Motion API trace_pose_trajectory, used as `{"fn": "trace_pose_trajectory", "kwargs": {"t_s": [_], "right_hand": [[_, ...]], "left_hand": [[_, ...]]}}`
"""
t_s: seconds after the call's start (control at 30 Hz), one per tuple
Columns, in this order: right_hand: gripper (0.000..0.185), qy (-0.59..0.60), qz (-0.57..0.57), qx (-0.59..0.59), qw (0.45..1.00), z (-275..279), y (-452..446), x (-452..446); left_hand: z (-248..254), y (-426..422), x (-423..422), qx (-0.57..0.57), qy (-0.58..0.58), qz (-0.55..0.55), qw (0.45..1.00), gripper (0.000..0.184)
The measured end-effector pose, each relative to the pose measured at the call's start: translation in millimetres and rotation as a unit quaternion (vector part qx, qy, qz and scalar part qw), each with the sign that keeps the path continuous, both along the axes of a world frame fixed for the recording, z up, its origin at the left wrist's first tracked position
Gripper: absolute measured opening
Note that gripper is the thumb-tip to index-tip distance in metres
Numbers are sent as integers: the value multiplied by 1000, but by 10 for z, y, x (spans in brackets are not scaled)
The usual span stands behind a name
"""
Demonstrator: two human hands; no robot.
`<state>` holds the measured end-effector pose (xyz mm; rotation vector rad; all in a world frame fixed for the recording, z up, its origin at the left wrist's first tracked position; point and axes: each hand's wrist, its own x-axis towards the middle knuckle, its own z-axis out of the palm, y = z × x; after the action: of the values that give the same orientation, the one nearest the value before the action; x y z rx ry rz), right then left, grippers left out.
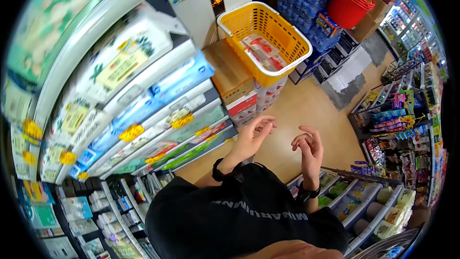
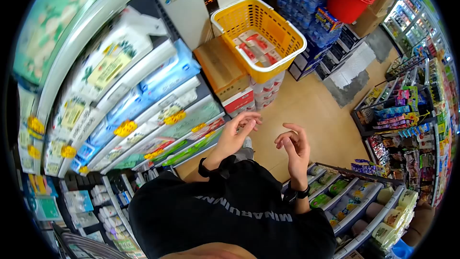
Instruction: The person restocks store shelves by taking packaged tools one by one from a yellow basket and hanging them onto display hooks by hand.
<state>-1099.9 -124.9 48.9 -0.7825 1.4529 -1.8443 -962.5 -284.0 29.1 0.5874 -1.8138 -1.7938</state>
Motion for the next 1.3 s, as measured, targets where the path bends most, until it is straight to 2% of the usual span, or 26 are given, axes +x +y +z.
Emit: {"fn": "trace_pose_trajectory", "kwargs": {"t_s": [0.33, 0.5, 0.83, 1.13, 1.23, 1.3], "right_hand": [[41, -25, -50, 53, 997, -100, -529, -621], [36, -21, -55, 52, 997, -96, -763, -775], [39, -32, 24, 22, 999, -214, -1395, -1359], [41, -59, 162, 5, 985, -231, -2193, -2444], [39, -77, 224, 0, 971, -292, -2404, -2795], [38, -63, 260, -3, 963, -345, -2530, -2999]], "left_hand": [[-188, -645, -639, 12, -25, -38, 999, 29], [-138, -865, -786, -6, -43, -3, 999, 31], [-94, -1193, -1130, -30, -95, 62, 993, 31], [96, -1655, -2034, -95, -163, 172, 967, 37], [26, -2107, -2466, -54, -180, 182, 965, 38], [-340, -2502, -2756, -20, -110, 186, 976, 39]]}}
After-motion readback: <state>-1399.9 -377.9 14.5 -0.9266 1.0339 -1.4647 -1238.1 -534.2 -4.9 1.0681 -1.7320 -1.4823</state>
